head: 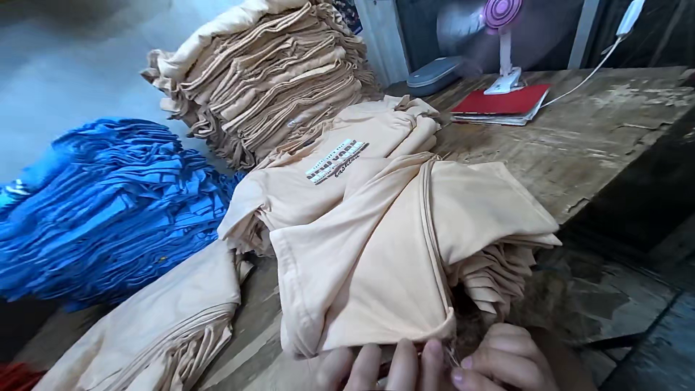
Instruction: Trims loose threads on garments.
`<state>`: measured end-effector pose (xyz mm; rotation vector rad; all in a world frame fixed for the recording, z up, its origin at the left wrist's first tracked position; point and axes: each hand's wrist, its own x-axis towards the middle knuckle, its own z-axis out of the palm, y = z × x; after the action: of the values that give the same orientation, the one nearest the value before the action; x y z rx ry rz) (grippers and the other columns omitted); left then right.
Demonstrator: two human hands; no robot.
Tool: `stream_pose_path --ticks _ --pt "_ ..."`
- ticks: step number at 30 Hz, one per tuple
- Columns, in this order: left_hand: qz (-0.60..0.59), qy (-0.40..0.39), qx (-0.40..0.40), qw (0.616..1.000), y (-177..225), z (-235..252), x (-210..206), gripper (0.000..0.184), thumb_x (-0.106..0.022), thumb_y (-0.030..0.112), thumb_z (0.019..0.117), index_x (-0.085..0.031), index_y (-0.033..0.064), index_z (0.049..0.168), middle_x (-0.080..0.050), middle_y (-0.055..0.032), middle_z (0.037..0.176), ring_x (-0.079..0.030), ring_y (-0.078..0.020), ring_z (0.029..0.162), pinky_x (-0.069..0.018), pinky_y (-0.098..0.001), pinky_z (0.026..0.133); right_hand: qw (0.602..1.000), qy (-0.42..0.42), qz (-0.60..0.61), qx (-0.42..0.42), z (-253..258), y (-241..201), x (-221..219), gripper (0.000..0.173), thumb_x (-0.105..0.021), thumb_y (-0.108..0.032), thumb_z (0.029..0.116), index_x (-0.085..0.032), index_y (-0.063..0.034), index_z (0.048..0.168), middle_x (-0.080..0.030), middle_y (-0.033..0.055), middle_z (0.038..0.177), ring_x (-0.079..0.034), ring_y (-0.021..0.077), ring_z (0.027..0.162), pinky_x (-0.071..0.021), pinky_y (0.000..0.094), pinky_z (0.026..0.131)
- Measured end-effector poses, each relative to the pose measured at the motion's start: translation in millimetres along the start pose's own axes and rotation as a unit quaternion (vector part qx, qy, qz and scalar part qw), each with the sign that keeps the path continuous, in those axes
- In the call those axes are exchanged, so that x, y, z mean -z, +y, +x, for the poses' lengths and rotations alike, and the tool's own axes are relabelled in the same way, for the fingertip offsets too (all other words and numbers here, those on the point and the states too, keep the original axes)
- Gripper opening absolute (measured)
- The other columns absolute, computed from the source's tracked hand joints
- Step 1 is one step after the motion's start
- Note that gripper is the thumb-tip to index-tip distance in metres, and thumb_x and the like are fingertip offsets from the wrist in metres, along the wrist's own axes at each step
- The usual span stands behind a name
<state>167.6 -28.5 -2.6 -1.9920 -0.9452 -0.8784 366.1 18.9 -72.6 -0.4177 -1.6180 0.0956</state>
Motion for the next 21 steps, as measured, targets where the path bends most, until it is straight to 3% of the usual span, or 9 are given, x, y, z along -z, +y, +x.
stream_pose_path --ticks 2,5,8,11,13,16,19,21 --pt "0.001 -0.008 0.005 1.000 -1.9 3.0 -5.0 0.021 -0.063 0.023 0.1001 -0.072 0.0193 0.119 -0.068 -0.0006 0.098 -0.051 -0.0183 0.082 -0.0359 -0.0344 0.079 1.000 0.001 0.002 -0.007 0.6 0.8 -1.6 0.013 -0.063 -0.016 0.0994 -0.071 -0.0189 0.110 -0.063 -0.0027 0.102 -0.058 0.0096 0.101 -0.0453 0.0273 0.098" --pt "0.003 -0.014 0.020 1.000 -7.2 1.0 -2.9 0.019 -0.068 0.022 0.0971 -0.074 0.0186 0.115 -0.070 0.0001 0.096 -0.052 -0.0180 0.081 -0.0373 -0.0344 0.077 1.000 0.019 0.005 -0.025 -0.8 5.7 0.6 0.010 -0.066 -0.016 0.0987 -0.072 -0.0187 0.106 -0.063 -0.0040 0.100 -0.059 0.0084 0.102 -0.0470 0.0269 0.099" --pt "0.015 0.011 0.019 1.000 -10.3 -6.7 -1.8 0.020 -0.070 0.022 0.0963 -0.073 0.0186 0.115 -0.068 0.0006 0.095 -0.051 -0.0185 0.084 -0.0357 -0.0352 0.083 0.999 0.031 0.015 -0.040 -3.4 10.0 3.6 0.007 -0.068 -0.017 0.0986 -0.072 -0.0192 0.103 -0.063 -0.0057 0.101 -0.060 0.0068 0.104 -0.0483 0.0253 0.098" --pt "0.015 0.008 0.007 1.000 -5.3 -4.8 -3.4 0.024 -0.065 0.021 0.0991 -0.069 0.0202 0.122 -0.066 0.0003 0.100 -0.051 -0.0187 0.088 -0.0334 -0.0361 0.090 0.998 0.035 0.035 -0.049 -3.9 8.1 1.4 0.007 -0.069 -0.016 0.0975 -0.073 -0.0190 0.103 -0.063 -0.0057 0.100 -0.060 0.0065 0.103 -0.0481 0.0251 0.098" --pt "0.011 0.000 -0.005 1.000 1.0 0.8 -7.9 0.023 -0.063 0.021 0.1005 -0.071 0.0192 0.122 -0.068 -0.0006 0.101 -0.052 -0.0186 0.087 -0.0355 -0.0354 0.087 0.997 0.032 0.051 -0.049 -3.8 5.6 -0.9 0.008 -0.068 -0.015 0.0981 -0.072 -0.0186 0.104 -0.064 -0.0051 0.101 -0.060 0.0068 0.104 -0.0481 0.0255 0.099" --pt "0.026 -0.019 -0.006 0.999 9.1 11.3 -16.0 0.019 -0.061 0.018 0.1004 -0.075 0.0164 0.113 -0.071 -0.0010 0.095 -0.051 -0.0176 0.079 -0.0351 -0.0343 0.077 0.997 0.028 0.067 -0.041 -4.1 4.6 -1.6 0.010 -0.067 -0.014 0.0980 -0.073 -0.0176 0.105 -0.064 -0.0040 0.101 -0.060 0.0078 0.103 -0.0479 0.0268 0.099" --pt "0.040 -0.019 0.031 0.999 14.1 11.9 -15.2 0.016 -0.065 0.023 0.0983 -0.076 0.0172 0.109 -0.070 -0.0007 0.092 -0.051 -0.0184 0.079 -0.0348 -0.0355 0.077 0.998 0.029 0.026 -0.055 -5.6 6.3 4.5 0.007 -0.068 -0.018 0.0978 -0.072 -0.0193 0.103 -0.064 -0.0050 0.099 -0.061 0.0076 0.101 -0.0490 0.0278 0.098" --pt "0.013 -0.033 0.094 0.995 14.7 13.8 -14.8 0.020 -0.070 0.030 0.0964 -0.073 0.0202 0.114 -0.068 -0.0011 0.095 -0.054 -0.0187 0.082 -0.0373 -0.0366 0.080 0.992 0.027 -0.055 -0.109 -7.1 7.8 9.5 0.005 -0.067 -0.023 0.0976 -0.070 -0.0222 0.101 -0.065 -0.0062 0.098 -0.062 0.0075 0.101 -0.0488 0.0303 0.098"
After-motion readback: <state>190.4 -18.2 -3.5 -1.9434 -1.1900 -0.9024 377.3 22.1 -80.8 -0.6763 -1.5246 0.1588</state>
